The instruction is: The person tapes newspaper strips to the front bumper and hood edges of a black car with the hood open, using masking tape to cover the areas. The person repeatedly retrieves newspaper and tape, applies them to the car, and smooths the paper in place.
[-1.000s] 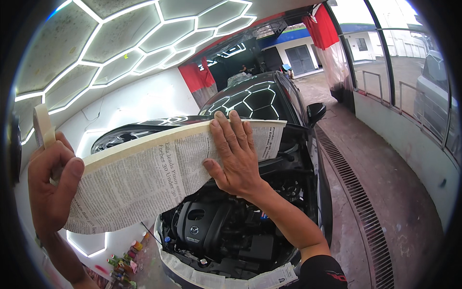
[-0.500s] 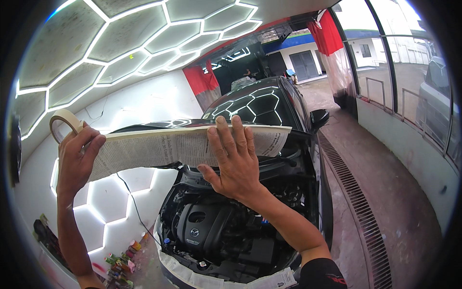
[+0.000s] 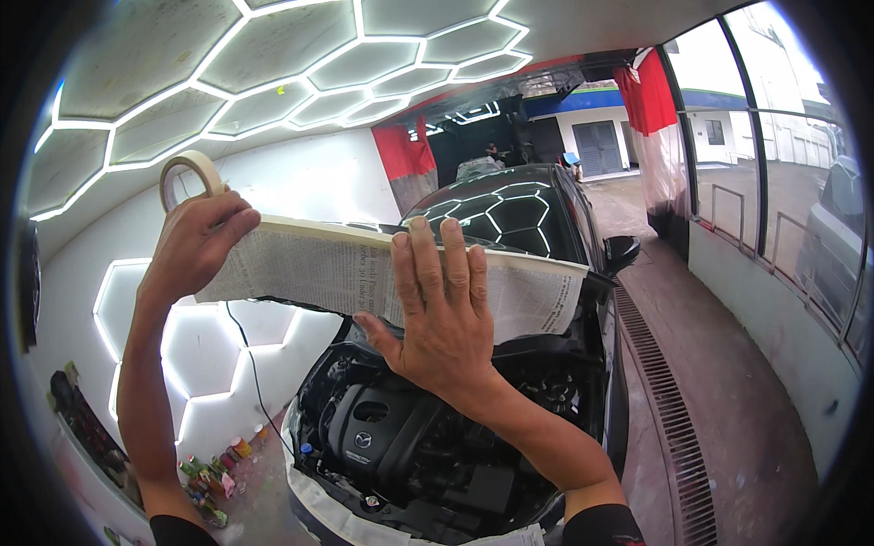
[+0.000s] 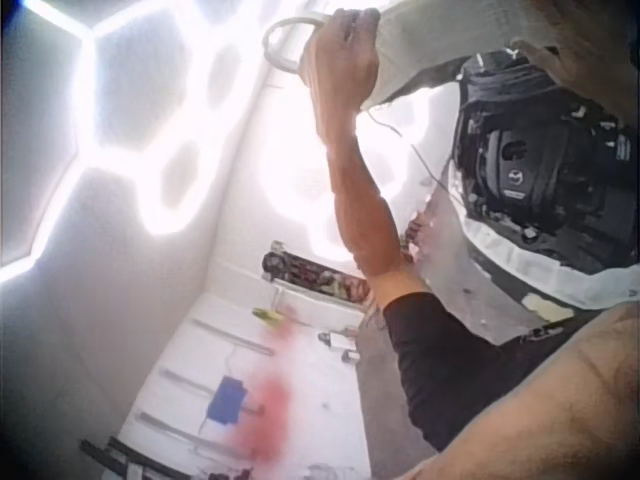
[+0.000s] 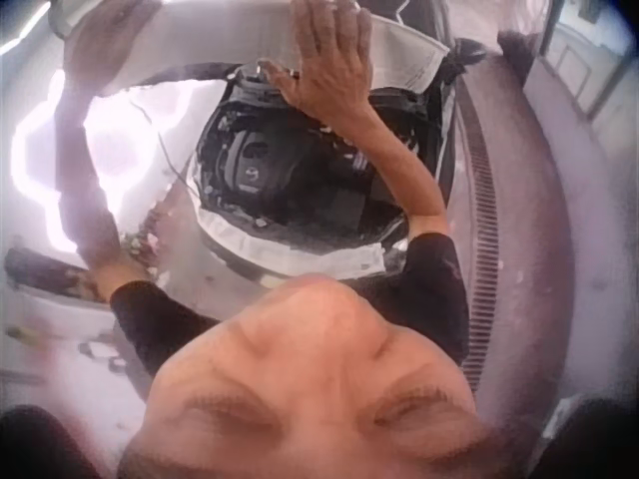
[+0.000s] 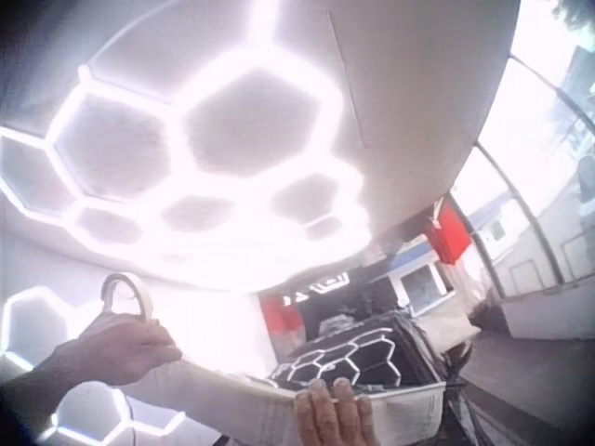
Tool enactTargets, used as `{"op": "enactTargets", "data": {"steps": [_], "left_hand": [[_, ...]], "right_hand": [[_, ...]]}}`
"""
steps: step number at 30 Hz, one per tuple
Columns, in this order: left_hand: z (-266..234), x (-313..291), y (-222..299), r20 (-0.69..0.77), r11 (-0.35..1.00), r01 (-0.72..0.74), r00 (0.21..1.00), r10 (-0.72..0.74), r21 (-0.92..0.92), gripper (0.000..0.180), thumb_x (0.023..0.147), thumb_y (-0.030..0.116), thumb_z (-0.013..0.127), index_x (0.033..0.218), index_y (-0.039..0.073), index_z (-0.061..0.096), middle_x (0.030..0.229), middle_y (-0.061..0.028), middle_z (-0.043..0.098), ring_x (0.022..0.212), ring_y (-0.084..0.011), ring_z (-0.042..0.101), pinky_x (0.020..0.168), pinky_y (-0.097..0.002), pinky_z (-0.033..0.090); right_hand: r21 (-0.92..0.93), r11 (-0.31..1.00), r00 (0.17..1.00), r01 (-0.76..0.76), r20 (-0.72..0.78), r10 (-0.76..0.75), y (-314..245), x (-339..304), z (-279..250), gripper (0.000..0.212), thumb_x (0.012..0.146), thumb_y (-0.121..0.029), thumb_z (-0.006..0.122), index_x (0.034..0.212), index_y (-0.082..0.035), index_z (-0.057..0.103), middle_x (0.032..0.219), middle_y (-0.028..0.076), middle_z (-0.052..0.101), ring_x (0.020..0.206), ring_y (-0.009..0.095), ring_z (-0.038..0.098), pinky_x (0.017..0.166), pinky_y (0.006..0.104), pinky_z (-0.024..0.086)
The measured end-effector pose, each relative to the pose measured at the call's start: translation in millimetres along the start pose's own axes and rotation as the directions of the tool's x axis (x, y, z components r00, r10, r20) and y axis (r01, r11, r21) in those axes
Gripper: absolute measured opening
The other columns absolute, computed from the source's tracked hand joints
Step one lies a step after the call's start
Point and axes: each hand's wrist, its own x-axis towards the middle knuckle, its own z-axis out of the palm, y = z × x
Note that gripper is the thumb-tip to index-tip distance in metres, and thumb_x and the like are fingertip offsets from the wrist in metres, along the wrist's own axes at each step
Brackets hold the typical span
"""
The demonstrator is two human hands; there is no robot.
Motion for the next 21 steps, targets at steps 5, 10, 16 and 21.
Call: {"op": "enactTargets", "data": {"steps": [5,10,16,21], "left_hand": [[14,8,-13,-0.013,0.998,-0.005,1.000,0.004,-0.062,0.032,0.107,0.032,0.071,0.103,0.001,0.080,0.088,-0.0159,0.077,0.082,-0.0329,0.074,0.080,-0.0461,0.054],[23,9,-18,-0.001,0.996,0.032,0.999,-0.032,-0.087,0.036,0.107,0.037,0.070,0.105,0.003,0.082,0.090,-0.0162,0.079,0.084,-0.0346,0.075,0.081,-0.0472,0.055],[25,4,-20,-0.015,0.994,0.038,0.999,-0.040,-0.107,0.036,0.107,0.037,0.070,0.104,0.003,0.082,0.086,-0.0175,0.077,0.081,-0.0360,0.075,0.078,-0.0477,0.055],[9,-45,3,-0.158,0.997,-0.083,0.984,0.081,-0.008,0.028,0.105,0.031,0.075,0.090,0.007,0.078,0.072,-0.0130,0.070,0.063,-0.0330,0.067,0.066,-0.0478,0.049]], "right_hand": [[-0.049,0.998,0.999,0.045,0.005,-0.045,-10,13,0,0.103,0.101,-0.066,0.069,0.170,0.003,0.036,0.171,0.025,0.039,0.166,0.050,0.023,0.136,0.0652,0.017],[-0.050,0.998,0.999,0.038,0.037,-0.036,-14,17,0,0.107,0.098,-0.063,0.075,0.171,0.003,0.034,0.172,0.024,0.035,0.166,0.050,0.020,0.136,0.0663,0.017],[-0.099,0.993,0.997,0.066,0.046,-0.062,-16,20,3,0.104,0.098,-0.065,0.073,0.171,0.000,0.036,0.172,0.022,0.034,0.167,0.048,0.018,0.138,0.0629,0.014],[-0.140,0.987,0.994,0.078,0.089,-0.066,-11,19,-1,0.099,0.101,-0.066,0.069,0.170,-0.002,0.038,0.174,0.019,0.034,0.168,0.045,0.016,0.140,0.0604,0.011]]}}
